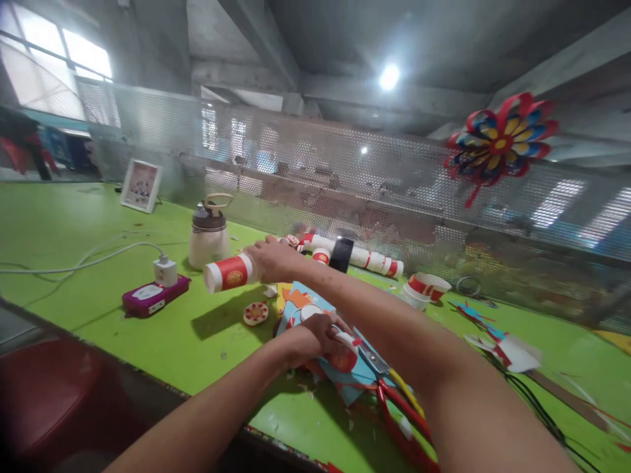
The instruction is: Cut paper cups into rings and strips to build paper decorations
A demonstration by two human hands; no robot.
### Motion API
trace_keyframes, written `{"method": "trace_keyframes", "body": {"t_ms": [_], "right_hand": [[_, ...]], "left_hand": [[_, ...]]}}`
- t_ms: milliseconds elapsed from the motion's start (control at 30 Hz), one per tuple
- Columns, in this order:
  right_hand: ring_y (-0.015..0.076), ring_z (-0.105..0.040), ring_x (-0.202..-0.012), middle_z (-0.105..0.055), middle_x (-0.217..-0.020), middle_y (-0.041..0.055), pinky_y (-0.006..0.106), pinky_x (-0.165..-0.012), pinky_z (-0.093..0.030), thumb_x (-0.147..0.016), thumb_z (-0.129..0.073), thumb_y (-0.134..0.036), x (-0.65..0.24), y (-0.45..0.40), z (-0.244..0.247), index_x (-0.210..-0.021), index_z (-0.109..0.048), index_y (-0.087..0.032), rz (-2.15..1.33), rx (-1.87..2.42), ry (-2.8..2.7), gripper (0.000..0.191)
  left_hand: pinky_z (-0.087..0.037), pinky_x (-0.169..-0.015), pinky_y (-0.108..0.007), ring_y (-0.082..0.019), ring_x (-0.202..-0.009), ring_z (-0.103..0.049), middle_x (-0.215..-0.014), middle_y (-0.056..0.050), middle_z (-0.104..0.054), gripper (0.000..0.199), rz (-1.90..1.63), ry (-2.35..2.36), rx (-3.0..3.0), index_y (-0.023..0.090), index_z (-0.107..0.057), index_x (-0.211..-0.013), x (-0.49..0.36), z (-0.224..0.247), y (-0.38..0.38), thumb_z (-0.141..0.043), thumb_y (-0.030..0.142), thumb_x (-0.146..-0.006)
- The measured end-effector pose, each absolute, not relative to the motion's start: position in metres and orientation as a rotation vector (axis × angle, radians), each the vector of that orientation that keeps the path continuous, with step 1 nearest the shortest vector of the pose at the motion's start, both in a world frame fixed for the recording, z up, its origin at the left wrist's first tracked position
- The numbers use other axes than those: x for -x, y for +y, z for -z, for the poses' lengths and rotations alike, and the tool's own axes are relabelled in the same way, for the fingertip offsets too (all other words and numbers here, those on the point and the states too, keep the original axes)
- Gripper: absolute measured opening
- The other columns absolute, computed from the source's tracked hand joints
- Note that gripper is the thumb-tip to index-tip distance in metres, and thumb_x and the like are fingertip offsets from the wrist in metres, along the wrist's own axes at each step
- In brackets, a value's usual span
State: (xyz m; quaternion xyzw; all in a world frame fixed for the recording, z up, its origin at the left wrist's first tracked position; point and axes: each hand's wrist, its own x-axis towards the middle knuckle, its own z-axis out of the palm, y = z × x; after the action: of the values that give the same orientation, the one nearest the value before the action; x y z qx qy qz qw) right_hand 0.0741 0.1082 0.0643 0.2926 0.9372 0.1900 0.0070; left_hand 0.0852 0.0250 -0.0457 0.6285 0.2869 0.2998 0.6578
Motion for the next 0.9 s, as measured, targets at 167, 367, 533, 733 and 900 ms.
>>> {"method": "trace_keyframes", "body": {"t_ms": [167, 367, 533, 733, 900], "right_hand": [[0.0298, -0.048, -0.11, -0.055, -0.12, 0.0081, 0.047, -0.086, -0.043, -0.08, -0.065, -0.036, -0.155, 0.114, -0.122, -0.126, -0.047, -0.022, -0.766, -1.213, 2.703, 0.051], [0.0246, -0.057, -0.105, -0.055, -0.123, 0.0088, 0.047, -0.086, -0.048, -0.09, -0.057, -0.03, -0.28, 0.14, -0.137, -0.121, -0.053, -0.017, -0.878, -1.71, 2.186, 0.033], [0.0227, -0.06, -0.1, -0.058, -0.12, 0.0084, 0.044, -0.083, -0.051, -0.09, -0.057, -0.029, -0.341, 0.17, -0.098, -0.119, -0.055, -0.017, -0.701, -1.909, 1.921, 0.031], [0.0223, -0.06, -0.1, -0.058, -0.119, 0.0082, 0.043, -0.082, -0.051, -0.091, -0.057, -0.029, -0.358, 0.207, -0.05, -0.118, -0.055, -0.016, -0.502, -1.99, 1.837, 0.031], [0.022, -0.061, -0.099, -0.058, -0.119, 0.0082, 0.043, -0.082, -0.052, -0.091, -0.056, -0.029, -0.357, 0.224, -0.025, -0.118, -0.055, -0.016, -0.403, -2.05, 1.833, 0.03]], "left_hand": [[-0.036, -0.05, -0.02, -0.009, -0.054, -0.05, -0.064, 0.002, -0.059, 0.029, -0.697, 0.64, -1.42, 0.014, -0.061, -0.087, -0.083, 0.039, 0.021, -0.067, 0.012, -0.058], [-0.032, -0.047, -0.02, -0.007, -0.046, -0.041, -0.054, 0.008, -0.047, 0.034, -0.652, 0.609, -1.409, 0.013, -0.057, -0.091, -0.083, 0.032, 0.016, -0.069, 0.02, -0.06], [-0.028, -0.046, -0.019, -0.006, -0.046, -0.037, -0.053, 0.007, -0.048, 0.033, -0.639, 0.579, -1.341, 0.014, -0.055, -0.086, -0.083, 0.028, 0.014, -0.073, 0.023, -0.06], [-0.031, -0.051, -0.019, -0.006, -0.051, -0.043, -0.059, 0.004, -0.055, 0.032, -0.672, 0.616, -1.276, 0.015, -0.053, -0.08, -0.084, 0.025, 0.016, -0.076, 0.026, -0.061], [-0.033, -0.052, -0.019, -0.007, -0.053, -0.047, -0.063, 0.003, -0.059, 0.034, -0.686, 0.642, -1.227, 0.016, -0.054, -0.081, -0.084, 0.028, 0.02, -0.078, 0.028, -0.061]]}}
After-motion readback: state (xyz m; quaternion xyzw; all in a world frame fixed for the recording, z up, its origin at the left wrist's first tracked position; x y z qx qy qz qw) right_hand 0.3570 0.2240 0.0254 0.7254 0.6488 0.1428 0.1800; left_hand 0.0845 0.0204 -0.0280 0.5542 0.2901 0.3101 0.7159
